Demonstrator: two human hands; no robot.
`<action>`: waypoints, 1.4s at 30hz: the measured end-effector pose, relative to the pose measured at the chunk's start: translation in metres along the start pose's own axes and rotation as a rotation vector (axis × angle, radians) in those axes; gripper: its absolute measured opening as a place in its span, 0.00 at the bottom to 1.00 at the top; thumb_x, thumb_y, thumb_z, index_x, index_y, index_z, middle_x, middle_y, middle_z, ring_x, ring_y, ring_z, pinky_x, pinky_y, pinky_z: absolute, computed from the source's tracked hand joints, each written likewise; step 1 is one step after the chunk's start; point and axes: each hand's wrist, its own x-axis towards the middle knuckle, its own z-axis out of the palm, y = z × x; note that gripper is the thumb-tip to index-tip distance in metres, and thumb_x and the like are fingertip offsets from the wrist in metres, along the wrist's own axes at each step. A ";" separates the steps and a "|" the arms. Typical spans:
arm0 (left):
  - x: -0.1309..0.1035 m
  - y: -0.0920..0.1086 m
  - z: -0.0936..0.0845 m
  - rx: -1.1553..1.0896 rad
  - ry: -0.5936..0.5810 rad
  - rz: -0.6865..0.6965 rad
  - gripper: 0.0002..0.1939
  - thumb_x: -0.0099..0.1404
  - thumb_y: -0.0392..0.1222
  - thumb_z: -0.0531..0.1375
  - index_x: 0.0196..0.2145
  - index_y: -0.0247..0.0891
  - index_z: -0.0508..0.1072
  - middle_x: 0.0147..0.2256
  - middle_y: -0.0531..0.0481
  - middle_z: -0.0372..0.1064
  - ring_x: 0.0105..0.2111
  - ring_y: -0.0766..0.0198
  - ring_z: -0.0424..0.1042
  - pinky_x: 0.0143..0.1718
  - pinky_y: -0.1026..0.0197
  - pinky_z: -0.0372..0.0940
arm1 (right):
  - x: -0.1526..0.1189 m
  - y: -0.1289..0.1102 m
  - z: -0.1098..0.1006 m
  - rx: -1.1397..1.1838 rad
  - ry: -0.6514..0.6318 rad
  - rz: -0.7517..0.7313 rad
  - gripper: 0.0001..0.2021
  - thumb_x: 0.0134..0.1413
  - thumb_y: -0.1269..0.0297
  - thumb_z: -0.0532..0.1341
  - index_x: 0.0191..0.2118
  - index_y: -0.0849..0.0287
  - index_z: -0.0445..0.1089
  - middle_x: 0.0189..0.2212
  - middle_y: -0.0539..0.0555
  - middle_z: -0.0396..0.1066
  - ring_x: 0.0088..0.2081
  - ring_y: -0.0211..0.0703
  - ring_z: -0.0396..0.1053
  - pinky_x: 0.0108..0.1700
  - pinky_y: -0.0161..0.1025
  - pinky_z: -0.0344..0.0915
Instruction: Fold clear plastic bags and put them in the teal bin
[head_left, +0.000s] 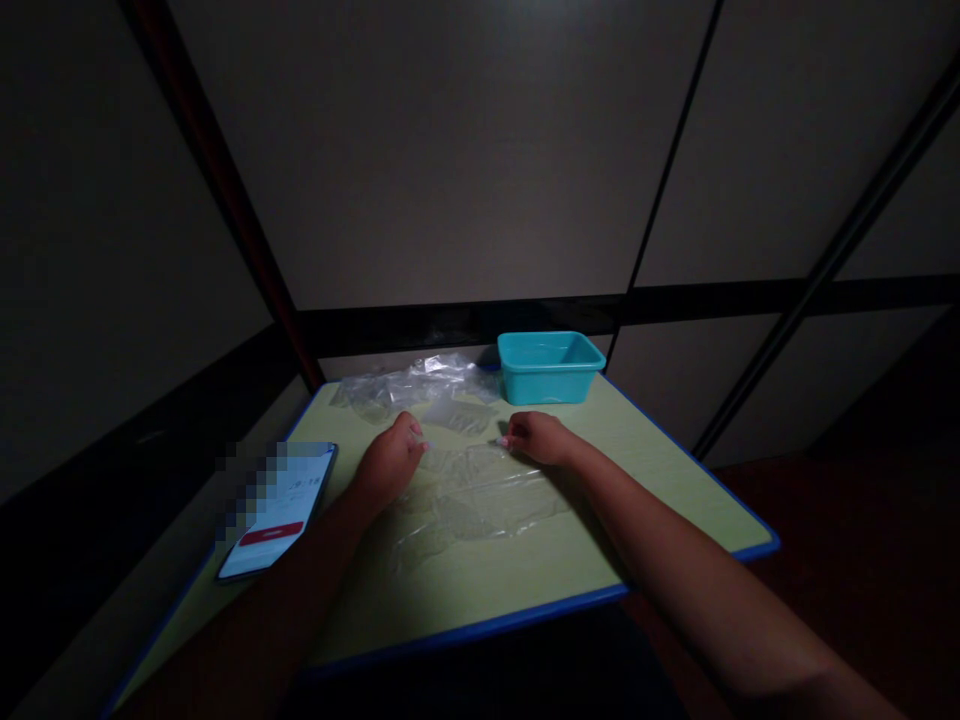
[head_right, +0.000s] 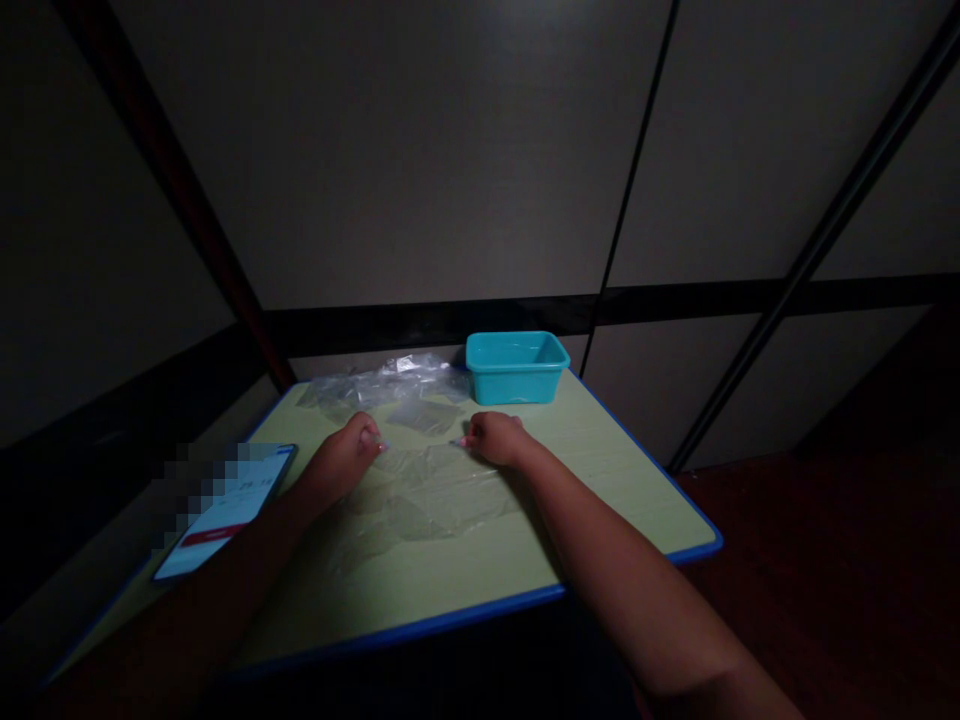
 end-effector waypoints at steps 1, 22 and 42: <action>0.000 0.001 -0.001 0.011 -0.002 -0.003 0.05 0.57 0.38 0.54 0.30 0.42 0.57 0.22 0.59 0.56 0.23 0.66 0.60 0.26 0.65 0.53 | 0.000 0.000 0.000 -0.005 0.001 0.001 0.11 0.52 0.56 0.58 0.32 0.59 0.69 0.30 0.52 0.72 0.29 0.37 0.63 0.29 0.32 0.50; -0.001 0.002 -0.003 0.087 -0.046 -0.009 0.07 0.58 0.37 0.51 0.36 0.40 0.64 0.25 0.54 0.63 0.27 0.63 0.65 0.28 0.64 0.56 | -0.003 0.010 -0.003 0.173 -0.091 -0.106 0.11 0.44 0.61 0.65 0.33 0.60 0.70 0.28 0.50 0.72 0.28 0.34 0.64 0.29 0.30 0.53; -0.010 0.010 0.002 0.029 -0.233 0.452 0.18 0.60 0.48 0.55 0.47 0.40 0.66 0.53 0.44 0.62 0.55 0.55 0.57 0.57 0.52 0.51 | -0.010 0.016 -0.024 0.114 -0.223 -0.137 0.12 0.38 0.68 0.67 0.34 0.62 0.70 0.28 0.49 0.69 0.28 0.35 0.62 0.28 0.29 0.54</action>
